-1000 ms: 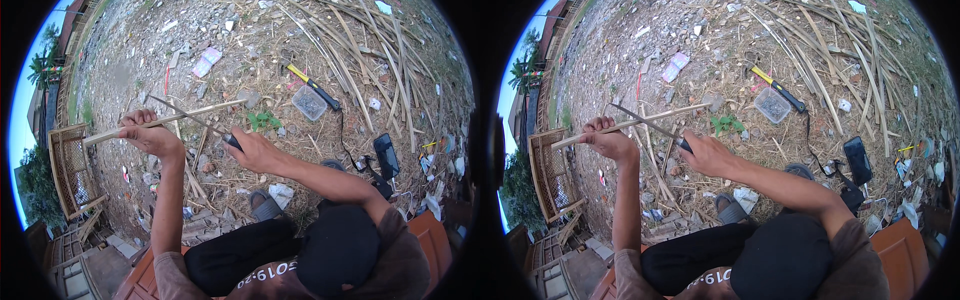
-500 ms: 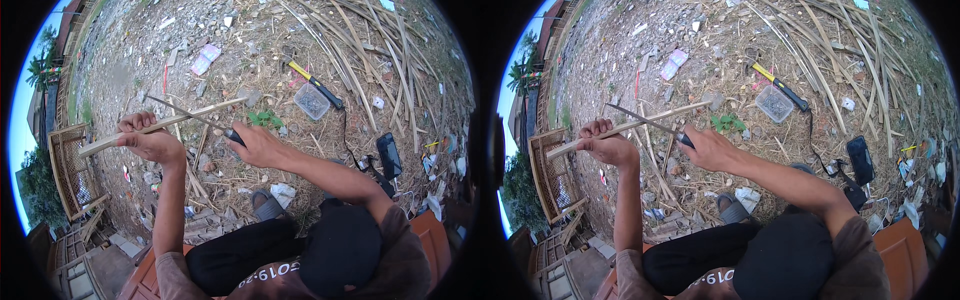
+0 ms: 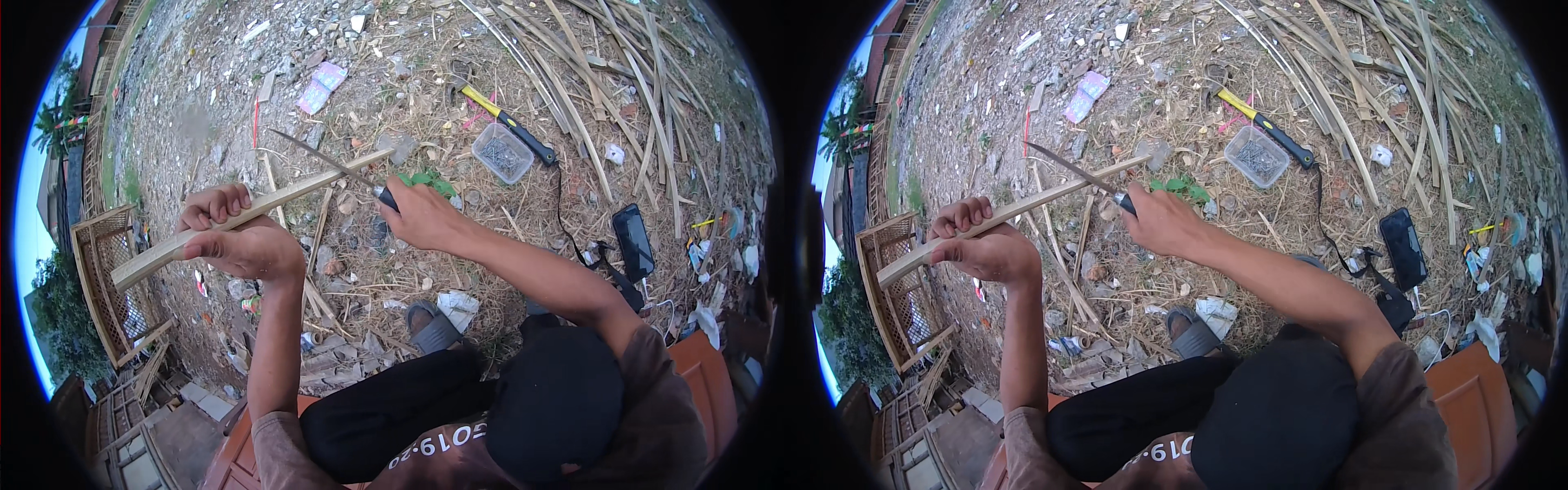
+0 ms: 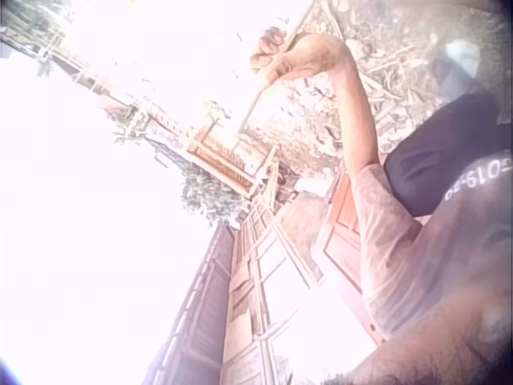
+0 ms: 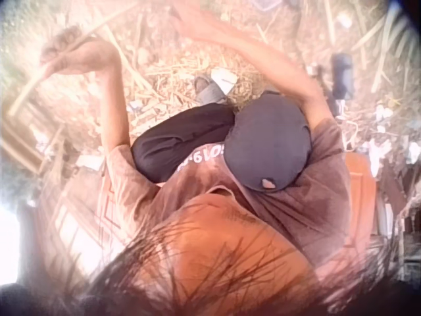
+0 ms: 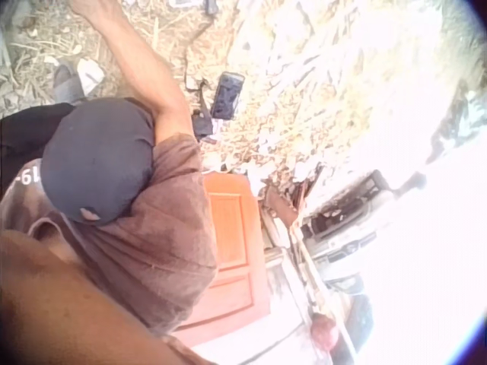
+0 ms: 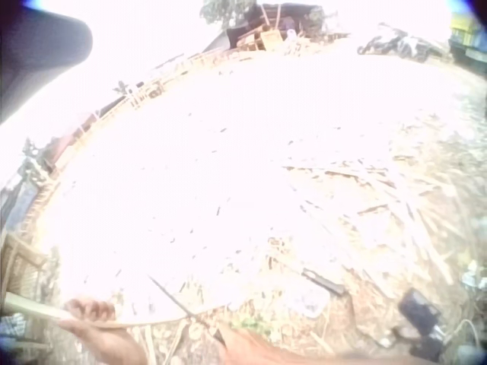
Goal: The person shaves a thin strip of bamboo using a large knife by hand. They hold the strip in one hand and repeatedly scrape the knife blade along its length to smooth it.
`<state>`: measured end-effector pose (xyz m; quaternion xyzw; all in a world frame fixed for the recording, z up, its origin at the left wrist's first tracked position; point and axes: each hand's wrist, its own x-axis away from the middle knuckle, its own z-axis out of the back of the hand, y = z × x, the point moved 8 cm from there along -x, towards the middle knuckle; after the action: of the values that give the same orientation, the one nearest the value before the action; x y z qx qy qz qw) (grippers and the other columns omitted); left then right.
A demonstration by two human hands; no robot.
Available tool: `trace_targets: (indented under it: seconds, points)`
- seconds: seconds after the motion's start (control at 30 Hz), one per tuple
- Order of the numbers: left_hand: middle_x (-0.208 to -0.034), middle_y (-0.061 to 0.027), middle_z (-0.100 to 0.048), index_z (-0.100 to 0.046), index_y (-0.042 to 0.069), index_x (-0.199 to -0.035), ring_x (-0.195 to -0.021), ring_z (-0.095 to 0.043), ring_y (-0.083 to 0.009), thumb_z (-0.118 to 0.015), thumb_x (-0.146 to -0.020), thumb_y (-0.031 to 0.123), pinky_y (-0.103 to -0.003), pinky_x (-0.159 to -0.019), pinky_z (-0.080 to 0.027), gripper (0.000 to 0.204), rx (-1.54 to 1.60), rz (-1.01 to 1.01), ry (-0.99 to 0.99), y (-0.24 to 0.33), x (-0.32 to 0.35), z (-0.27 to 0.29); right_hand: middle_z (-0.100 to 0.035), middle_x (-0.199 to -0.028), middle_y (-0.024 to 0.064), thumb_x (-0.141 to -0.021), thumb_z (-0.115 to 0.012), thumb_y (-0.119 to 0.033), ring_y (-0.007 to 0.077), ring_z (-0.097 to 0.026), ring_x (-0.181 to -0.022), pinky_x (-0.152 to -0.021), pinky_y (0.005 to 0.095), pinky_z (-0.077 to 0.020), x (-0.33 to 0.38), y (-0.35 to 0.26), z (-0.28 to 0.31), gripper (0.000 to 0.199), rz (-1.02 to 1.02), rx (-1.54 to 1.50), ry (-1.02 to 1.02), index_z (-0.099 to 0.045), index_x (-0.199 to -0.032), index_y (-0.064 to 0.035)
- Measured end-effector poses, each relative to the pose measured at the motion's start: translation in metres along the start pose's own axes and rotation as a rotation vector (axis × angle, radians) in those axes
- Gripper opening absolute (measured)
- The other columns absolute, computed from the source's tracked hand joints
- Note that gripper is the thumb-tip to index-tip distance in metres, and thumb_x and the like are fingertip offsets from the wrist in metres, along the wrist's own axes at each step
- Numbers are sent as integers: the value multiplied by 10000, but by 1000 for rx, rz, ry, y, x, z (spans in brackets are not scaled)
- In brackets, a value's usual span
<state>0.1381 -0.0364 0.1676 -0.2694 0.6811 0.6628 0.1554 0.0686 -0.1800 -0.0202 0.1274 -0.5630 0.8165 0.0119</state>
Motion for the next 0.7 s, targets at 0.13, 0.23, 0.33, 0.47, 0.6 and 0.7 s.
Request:
trace_targets:
  seconds: [0.13,0.23,0.33,0.47,0.6,0.7]
  points:
    - [-751,4,-319,-277,127,-827,-675,-325,-114,-472,-829,743,-272,-615,-320,646,-61,-66,-43,5,2,-2,-593,-625,247,-938,-537,-221,416,-623,-575,-583,505,-483,7,38,16,292,-104,-67,41,-460,-911,59]
    - [-752,6,-317,-273,129,-823,-672,-322,-115,-449,-831,755,-272,-614,-318,650,-49,-27,-34,3,0,-9,-584,-617,245,-940,-537,-226,423,-612,-568,-582,509,-475,25,-17,9,278,92,-173,18,-464,-905,41]
    - [-731,0,-301,-233,129,-799,-640,-295,-114,-424,-877,729,-258,-575,-283,635,-69,-88,-57,6,4,-15,-559,-602,210,-948,-550,-237,401,-590,-547,-556,487,-448,9,-3,5,279,50,-127,2,-450,-938,24]
    - [-729,-2,-306,-223,134,-788,-640,-309,-114,-413,-873,740,-263,-567,-281,641,-96,-106,-72,10,6,-14,-560,-590,188,-946,-560,-220,371,-601,-540,-535,473,-439,13,-45,17,272,139,-212,-47,-449,-954,28]
    - [-729,-2,-307,-224,134,-788,-642,-316,-116,-403,-870,747,-261,-572,-283,644,-103,-99,-66,9,6,-14,-553,-585,215,-935,-577,-195,403,-599,-549,-529,483,-443,13,-11,-1,259,124,-193,30,-440,-938,24]
    - [-727,-2,-306,-225,134,-790,-641,-315,-116,-401,-871,747,-260,-572,-279,643,-106,-76,-12,4,-3,-8,-548,-578,224,-934,-577,-189,425,-588,-540,-524,487,-446,10,-9,5,257,-14,-179,-25,-430,-932,22]
